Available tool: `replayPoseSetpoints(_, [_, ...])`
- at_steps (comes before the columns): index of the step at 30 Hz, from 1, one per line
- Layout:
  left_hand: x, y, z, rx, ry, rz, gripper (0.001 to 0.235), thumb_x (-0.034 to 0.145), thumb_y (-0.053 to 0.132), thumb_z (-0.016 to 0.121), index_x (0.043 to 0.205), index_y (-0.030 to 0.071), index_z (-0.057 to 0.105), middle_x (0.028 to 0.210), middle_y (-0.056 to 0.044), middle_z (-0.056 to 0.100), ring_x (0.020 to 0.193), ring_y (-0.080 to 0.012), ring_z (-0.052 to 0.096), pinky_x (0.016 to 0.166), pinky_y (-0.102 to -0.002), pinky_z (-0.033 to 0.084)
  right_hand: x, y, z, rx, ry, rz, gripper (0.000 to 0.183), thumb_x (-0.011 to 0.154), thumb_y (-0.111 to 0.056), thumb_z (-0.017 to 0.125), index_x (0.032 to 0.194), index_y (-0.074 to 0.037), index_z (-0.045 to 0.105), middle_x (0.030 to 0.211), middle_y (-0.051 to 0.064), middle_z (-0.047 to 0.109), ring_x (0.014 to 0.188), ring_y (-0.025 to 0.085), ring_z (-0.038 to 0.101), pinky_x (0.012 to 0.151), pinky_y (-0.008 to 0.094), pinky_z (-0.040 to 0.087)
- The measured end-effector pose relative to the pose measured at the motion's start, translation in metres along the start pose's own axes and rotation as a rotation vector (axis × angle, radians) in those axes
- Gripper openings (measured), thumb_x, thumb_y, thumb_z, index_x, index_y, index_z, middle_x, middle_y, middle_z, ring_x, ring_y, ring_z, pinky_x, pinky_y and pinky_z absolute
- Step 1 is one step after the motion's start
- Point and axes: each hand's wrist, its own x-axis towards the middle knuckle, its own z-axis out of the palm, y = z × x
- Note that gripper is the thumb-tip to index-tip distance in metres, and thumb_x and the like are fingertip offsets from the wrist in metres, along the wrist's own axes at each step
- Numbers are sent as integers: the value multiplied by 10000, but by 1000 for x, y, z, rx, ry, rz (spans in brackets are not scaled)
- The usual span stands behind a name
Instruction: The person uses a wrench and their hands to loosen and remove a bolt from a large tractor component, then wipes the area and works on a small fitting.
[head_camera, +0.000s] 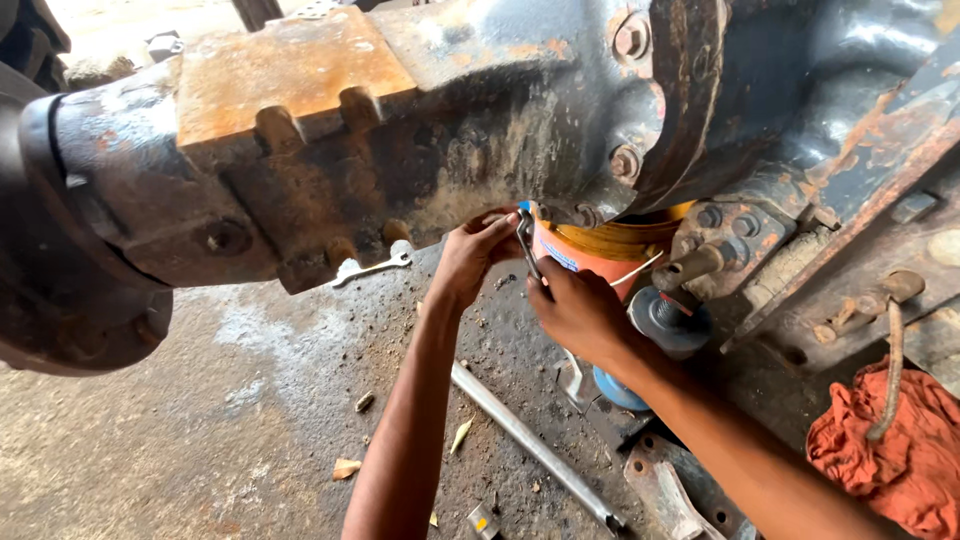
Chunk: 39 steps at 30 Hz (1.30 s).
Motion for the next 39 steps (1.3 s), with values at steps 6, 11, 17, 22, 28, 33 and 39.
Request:
replayPoseSetpoints(6, [12,-18,14,212,28,229,250,958,103,739,1188,9,765,1015,-47,775,899,-106,687,827,-273,546,81,52,79,96,34,16,290,1023,-271,535,981,6,610,821,254,688,787,451,685,691,544,513])
replayPoseSetpoints(11, [8,-11,25,423,129,265,242,944,131,722,1164,49,781,976,-34,792,845,-91,704,761,-259,561,125,83,126,279,380,-348,290,868,-104,530,1097,25,655,960,268,722,888,425,705,709,500,540])
replayPoseSetpoints(17, [4,-7,35,397,131,231,265,992,148,728,1180,-33,780,869,-63,711,740,-124,599,672,-295,501,34,48,43,221,9,-54,310,967,-272,609,1108,2,570,757,151,644,685,307,677,580,437,502])
replayPoseSetpoints(22, [2,-5,39,165,97,99,306,984,165,650,1198,-46,704,916,-60,750,754,-150,704,724,-331,594,13,19,-42,629,-240,81,373,1047,-348,620,973,17,637,587,25,487,527,148,483,501,330,380])
replayPoseSetpoints(28, [2,7,16,158,32,61,313,979,182,664,1227,-1,714,1008,-39,761,866,-120,711,831,-294,592,-6,-7,-20,204,-113,65,233,971,-275,543,1027,-55,598,589,112,654,541,252,690,569,418,520])
replayPoseSetpoints(33, [4,-11,21,182,13,228,280,958,118,721,1202,-18,740,1029,-53,771,886,-104,671,797,-266,537,46,40,51,-49,60,-137,297,931,-274,618,1036,3,592,730,240,672,672,433,667,631,549,503])
replayPoseSetpoints(39, [2,-10,31,233,83,286,234,963,117,714,1145,-20,768,974,-40,776,849,-98,662,766,-242,526,100,67,99,459,25,55,235,889,-201,569,923,27,614,749,216,729,700,345,782,628,461,590])
